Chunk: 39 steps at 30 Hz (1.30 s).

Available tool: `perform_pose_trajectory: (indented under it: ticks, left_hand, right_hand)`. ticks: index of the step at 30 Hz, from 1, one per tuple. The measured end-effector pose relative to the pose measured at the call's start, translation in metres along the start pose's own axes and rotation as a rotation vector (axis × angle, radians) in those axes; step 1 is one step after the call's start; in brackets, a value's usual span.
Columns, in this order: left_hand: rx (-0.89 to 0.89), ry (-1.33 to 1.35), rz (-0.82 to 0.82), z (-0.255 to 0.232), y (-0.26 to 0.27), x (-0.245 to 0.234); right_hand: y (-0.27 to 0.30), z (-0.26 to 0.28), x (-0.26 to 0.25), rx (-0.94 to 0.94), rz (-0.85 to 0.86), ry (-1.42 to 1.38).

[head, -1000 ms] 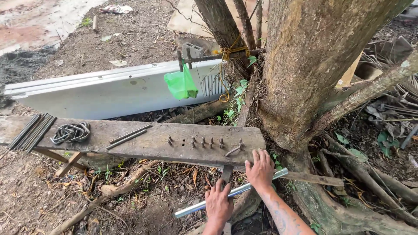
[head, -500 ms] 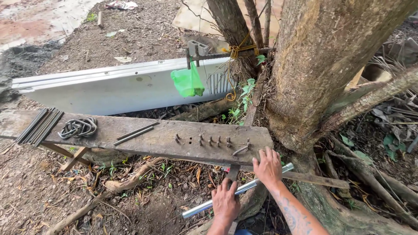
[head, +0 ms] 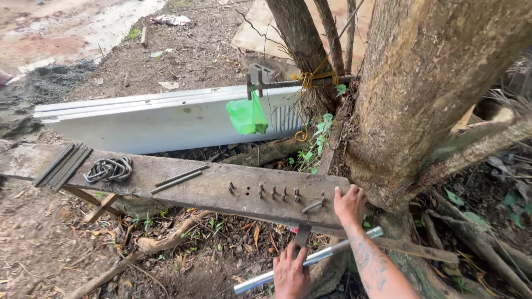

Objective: Manually bending rebar bars using a metal pipe as a lever on a wooden bending jig.

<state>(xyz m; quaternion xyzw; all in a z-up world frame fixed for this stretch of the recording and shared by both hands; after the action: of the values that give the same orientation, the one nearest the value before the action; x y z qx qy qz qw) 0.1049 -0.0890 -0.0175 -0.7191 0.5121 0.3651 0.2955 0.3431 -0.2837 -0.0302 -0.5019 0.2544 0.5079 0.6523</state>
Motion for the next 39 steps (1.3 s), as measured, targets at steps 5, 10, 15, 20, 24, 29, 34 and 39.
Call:
perform_pose_trajectory:
  ticks: [5, 10, 15, 20, 24, 29, 34, 39]
  left_hand:
    - [-0.023, -0.037, 0.066, -0.002, -0.006, 0.0]
    - [-0.06, -0.115, 0.162, 0.005, -0.004, 0.01]
    - [-0.037, -0.107, 0.13, 0.009, -0.002, 0.013]
    - [-0.047, -0.099, 0.153, 0.006, -0.003, 0.009]
    - [-0.02, -0.1, 0.113, 0.006, -0.002, 0.008]
    - [-0.016, -0.094, 0.121, 0.006, -0.002, 0.006]
    - [-0.002, -0.068, 0.095, 0.005, -0.002, 0.002]
    - [-0.009, -0.095, 0.103, 0.004, -0.002, 0.003]
  right_hand:
    - [0.004, -0.014, 0.016, 0.134, 0.144, -0.051]
    - [0.007, -0.009, 0.018, 0.213, 0.27, -0.099]
    - [0.01, -0.009, 0.022, 0.262, 0.306, -0.133]
    - [0.011, -0.003, 0.01, 0.26, 0.311, -0.132]
    - [0.011, 0.002, 0.005, 0.277, 0.31, -0.161]
    - [0.011, -0.001, 0.009, 0.302, 0.344, -0.124]
    - [0.01, 0.0, 0.007, 0.251, 0.305, -0.104]
    - [0.009, 0.003, 0.003, 0.25, 0.301, -0.092]
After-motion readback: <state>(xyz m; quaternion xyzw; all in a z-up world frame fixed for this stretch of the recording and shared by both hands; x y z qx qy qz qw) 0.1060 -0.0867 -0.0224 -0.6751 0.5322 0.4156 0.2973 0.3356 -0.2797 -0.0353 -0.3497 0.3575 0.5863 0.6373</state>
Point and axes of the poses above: each hand's wrist, its own y-axis away from the middle knuckle, its own x-axis out of the palm, z = x × y, the point moved 8 cm from there along -y, towards the middle knuckle, and after that the axes turned 15 degrees about -x, right-handed, at the moved point
